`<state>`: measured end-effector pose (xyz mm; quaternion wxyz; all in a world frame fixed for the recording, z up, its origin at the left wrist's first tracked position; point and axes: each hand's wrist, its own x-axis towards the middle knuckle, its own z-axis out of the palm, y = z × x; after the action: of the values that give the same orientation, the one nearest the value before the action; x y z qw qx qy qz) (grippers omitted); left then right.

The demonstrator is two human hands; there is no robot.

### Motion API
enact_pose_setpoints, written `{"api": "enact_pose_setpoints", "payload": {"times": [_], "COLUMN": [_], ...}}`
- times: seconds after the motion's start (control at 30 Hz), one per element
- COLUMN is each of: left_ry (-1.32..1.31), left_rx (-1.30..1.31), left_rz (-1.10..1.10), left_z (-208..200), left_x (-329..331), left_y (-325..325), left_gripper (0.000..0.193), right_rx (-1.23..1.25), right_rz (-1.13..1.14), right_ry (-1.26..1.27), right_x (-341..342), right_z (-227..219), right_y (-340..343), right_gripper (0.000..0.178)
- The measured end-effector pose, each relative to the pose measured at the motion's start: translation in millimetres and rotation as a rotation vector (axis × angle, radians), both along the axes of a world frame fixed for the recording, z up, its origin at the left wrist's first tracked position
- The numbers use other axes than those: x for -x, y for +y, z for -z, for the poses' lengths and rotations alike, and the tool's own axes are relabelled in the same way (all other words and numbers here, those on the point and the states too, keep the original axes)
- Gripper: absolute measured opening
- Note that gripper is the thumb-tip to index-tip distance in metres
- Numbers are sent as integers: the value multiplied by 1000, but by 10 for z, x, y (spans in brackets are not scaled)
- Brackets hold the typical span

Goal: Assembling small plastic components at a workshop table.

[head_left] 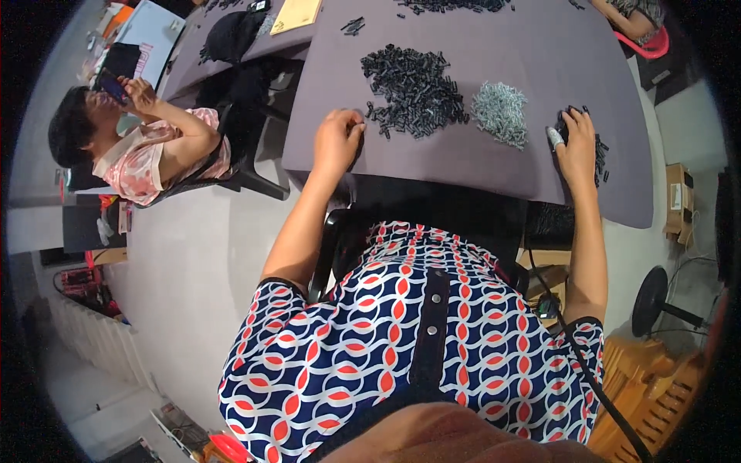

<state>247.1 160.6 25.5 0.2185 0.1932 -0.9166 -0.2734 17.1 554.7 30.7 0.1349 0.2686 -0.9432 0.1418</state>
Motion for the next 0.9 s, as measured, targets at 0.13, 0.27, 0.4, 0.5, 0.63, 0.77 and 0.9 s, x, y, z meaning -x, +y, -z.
{"api": "enact_pose_setpoints", "payload": {"times": [0.13, 0.27, 0.4, 0.5, 0.63, 0.77, 0.9], "left_ry": [14, 103, 156, 227, 312, 65, 86], "left_rx": [-58, -24, 78, -5, -104, -11, -133], "left_rz": [-4, 190, 283, 273, 22, 134, 169], "left_z": [4, -114, -64, -47, -121, -150, -9], "left_x": [-21, -13, 175, 205, 244, 320, 359], "left_y": [51, 387, 576, 622, 293, -41, -206], "left_gripper": [12, 11, 10, 10, 12, 16, 15], "right_rx": [85, 213, 239, 264, 265, 274, 284], "right_rz": [-10, -135, -276, -318, -308, -298, -315], "right_ry": [46, 84, 151, 83, 75, 92, 76], "right_x": [-91, -365, -518, -640, -669, -628, -639], "right_z": [-41, -192, -130, -58, 48, 96, 47], "right_y": [-32, -212, -409, -455, -486, -471, -492], "right_gripper": [54, 44, 40, 38, 37, 41, 46]}}
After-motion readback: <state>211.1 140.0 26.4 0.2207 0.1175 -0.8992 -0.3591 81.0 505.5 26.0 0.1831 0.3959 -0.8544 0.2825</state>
